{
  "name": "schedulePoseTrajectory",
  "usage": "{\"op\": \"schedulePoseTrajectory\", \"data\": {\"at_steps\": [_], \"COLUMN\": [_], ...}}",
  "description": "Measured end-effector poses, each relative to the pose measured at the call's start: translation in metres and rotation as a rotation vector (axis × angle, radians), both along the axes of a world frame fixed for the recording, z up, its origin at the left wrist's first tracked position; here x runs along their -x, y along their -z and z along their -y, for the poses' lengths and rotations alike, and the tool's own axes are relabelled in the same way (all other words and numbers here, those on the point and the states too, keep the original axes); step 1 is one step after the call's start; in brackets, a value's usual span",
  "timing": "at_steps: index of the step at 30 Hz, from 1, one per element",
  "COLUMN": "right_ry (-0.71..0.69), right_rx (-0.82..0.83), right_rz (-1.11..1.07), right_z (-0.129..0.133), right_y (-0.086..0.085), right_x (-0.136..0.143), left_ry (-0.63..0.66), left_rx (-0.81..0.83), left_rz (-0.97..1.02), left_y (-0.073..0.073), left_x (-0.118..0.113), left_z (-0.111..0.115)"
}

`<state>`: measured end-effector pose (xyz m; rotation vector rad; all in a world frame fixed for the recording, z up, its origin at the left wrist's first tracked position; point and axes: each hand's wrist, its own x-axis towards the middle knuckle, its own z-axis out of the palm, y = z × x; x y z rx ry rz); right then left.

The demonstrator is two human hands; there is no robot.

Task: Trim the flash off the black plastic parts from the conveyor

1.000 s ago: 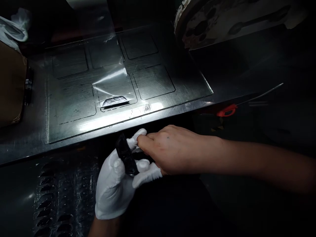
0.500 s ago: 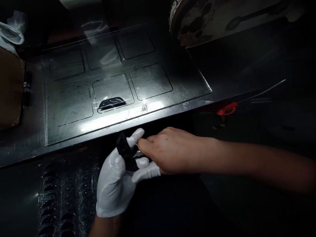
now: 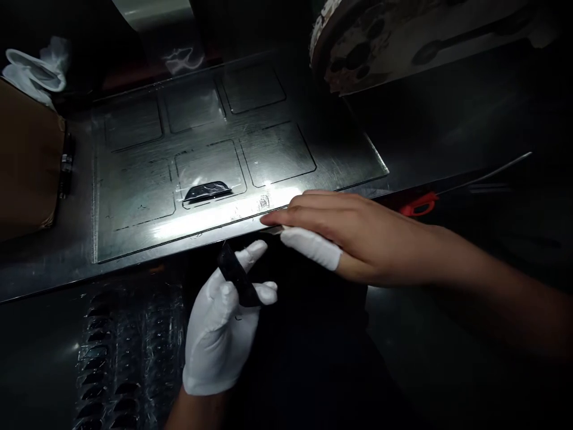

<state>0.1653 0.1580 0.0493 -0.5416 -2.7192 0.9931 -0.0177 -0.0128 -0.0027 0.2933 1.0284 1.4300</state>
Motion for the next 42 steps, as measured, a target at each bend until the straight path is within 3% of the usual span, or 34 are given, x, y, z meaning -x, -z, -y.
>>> {"op": "schedulePoseTrajectory", "data": {"at_steps": [4, 11, 23, 30, 35, 42], "right_ry": [-0.080, -0.158, -0.141, -0.092, -0.096, -0.157], "right_rx": [-0.229, -0.306, -0.423, -0.293, -0.170, -0.227], "right_rz": [0.105, 0.331, 0.401, 0.333, 0.368, 0.363], "right_z": [-0.002, 0.004, 0.009, 0.007, 0.013, 0.021], "right_y": [-0.012, -0.029, -0.019, -0.024, -0.028, -0.025], "right_x": [0.013, 0.040, 0.049, 0.043, 0.046, 0.053], "left_ry": [-0.007, 0.038, 0.099, -0.021, -0.052, -0.043], "left_rx": [0.025, 0.030, 0.167, 0.105, 0.049, 0.032], "left_rz": [-0.009, -0.088, -0.109, 0.003, -0.036, -0.090], "left_y": [0.001, -0.004, -0.002, 0.001, -0.005, -0.009], "left_x": [-0.001, 0.003, 0.015, 0.015, 0.010, 0.008], "left_z": [0.004, 0.007, 0.010, 0.011, 0.008, 0.006]}}
